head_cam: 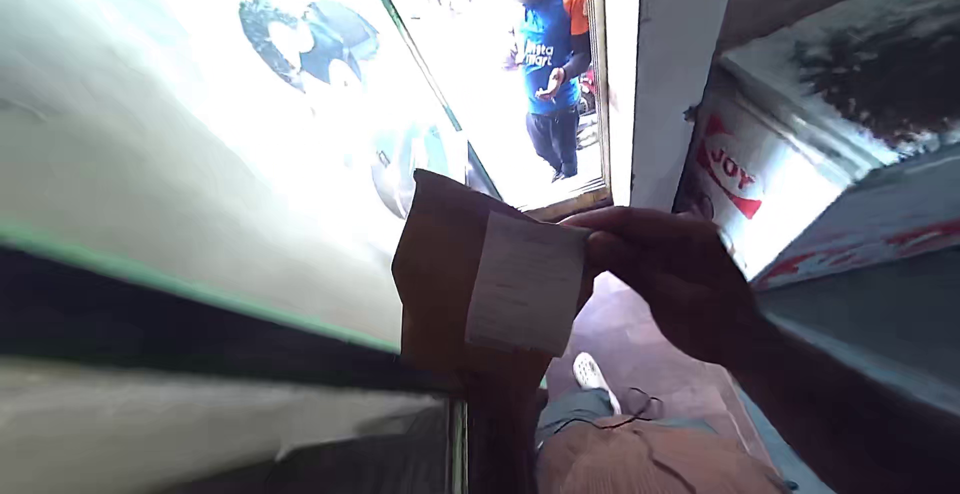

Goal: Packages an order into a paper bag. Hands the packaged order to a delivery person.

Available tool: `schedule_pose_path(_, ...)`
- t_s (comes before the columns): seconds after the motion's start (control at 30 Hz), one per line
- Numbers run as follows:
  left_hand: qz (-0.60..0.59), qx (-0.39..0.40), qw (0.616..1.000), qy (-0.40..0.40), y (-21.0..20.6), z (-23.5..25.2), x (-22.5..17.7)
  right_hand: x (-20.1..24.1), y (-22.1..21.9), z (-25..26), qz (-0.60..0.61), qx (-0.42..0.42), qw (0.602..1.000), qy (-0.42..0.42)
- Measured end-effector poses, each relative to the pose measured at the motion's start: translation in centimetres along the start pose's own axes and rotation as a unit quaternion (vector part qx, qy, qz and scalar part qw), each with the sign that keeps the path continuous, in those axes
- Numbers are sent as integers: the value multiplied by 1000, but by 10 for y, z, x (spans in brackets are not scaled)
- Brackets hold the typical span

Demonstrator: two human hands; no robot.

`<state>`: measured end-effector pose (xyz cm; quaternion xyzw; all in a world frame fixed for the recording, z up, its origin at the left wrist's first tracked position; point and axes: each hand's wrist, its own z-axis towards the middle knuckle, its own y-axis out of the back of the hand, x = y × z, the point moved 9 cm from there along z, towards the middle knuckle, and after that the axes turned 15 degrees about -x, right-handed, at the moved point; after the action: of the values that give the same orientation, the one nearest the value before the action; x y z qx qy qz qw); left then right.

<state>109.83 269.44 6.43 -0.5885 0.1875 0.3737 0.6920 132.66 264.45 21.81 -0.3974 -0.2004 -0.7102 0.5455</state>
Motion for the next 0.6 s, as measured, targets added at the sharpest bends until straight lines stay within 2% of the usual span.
schedule_pose_path(0.13,-44,-2,998,51,-18,139,71,-92,-18,117,-7,-8,999,-44)
schedule_pose_path(0.3,-32,-6,987,156,-42,287,170,-211,-16,238,-28,-17,993,-114)
schedule_pose_path(0.43,6,-6,985,171,-62,385,259,-317,-4,318,-30,-22,992,-121)
schedule_pose_path(0.53,13,-45,977,209,-66,460,336,-391,11,384,-39,-45,990,-124)
schedule_pose_path(0.6,32,-59,968,241,-80,500,375,-445,22,421,-62,-68,983,-161)
